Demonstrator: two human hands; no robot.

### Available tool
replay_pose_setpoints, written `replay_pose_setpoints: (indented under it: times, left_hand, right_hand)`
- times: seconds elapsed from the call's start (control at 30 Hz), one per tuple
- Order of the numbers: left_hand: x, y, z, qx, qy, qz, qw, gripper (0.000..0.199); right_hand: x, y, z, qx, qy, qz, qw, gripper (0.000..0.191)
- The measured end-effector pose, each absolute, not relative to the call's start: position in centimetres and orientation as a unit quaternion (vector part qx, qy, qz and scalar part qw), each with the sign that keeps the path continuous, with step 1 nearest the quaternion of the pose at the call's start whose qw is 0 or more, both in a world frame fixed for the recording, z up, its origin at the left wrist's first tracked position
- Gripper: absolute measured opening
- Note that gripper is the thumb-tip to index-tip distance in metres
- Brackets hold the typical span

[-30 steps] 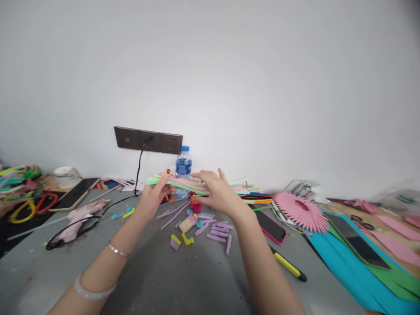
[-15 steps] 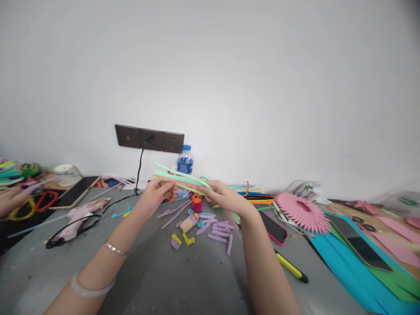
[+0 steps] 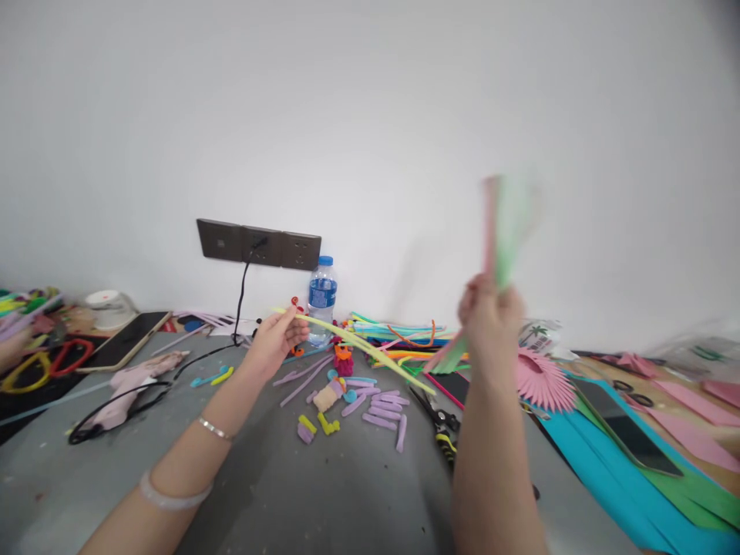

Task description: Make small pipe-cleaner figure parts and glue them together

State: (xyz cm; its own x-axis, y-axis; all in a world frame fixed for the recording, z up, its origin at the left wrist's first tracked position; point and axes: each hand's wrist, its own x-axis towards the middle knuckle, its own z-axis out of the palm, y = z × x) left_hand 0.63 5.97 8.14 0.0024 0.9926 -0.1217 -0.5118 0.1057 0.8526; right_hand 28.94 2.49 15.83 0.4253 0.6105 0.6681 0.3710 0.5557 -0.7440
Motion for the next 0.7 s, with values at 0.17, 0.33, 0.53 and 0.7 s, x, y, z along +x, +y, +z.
replay_pose_setpoints:
  times: [0.17, 0.33, 0.53, 0.7]
  left_hand:
    - [6.0, 7.5, 9.3, 0.317, 0.252, 0.586, 0.702, 0.013]
    - [13.0, 9.8, 9.2, 0.319, 0.245, 0.581, 0.707, 0.012]
    - [14.5, 10.7, 6.7, 0.337, 0.251, 0.563, 0.711, 0.009]
    - [13.5, 8.2, 5.2, 0.393, 0.248, 0.564, 0.683, 0.021]
  right_hand:
    - [30.0, -1.3, 19.7, -0.312, -0.502, 0.000, 0.807, 0.024]
    - [25.5, -0.5, 21.6, -0.329, -0.582, 0.183, 0.720, 0.043]
    - [21.5, 5.2, 18.4, -0.435, -0.757, 0.346, 0.344, 0.031]
    - [21.5, 8.4, 17.1, -0.425, -0.695, 0.462, 0.350, 0.018]
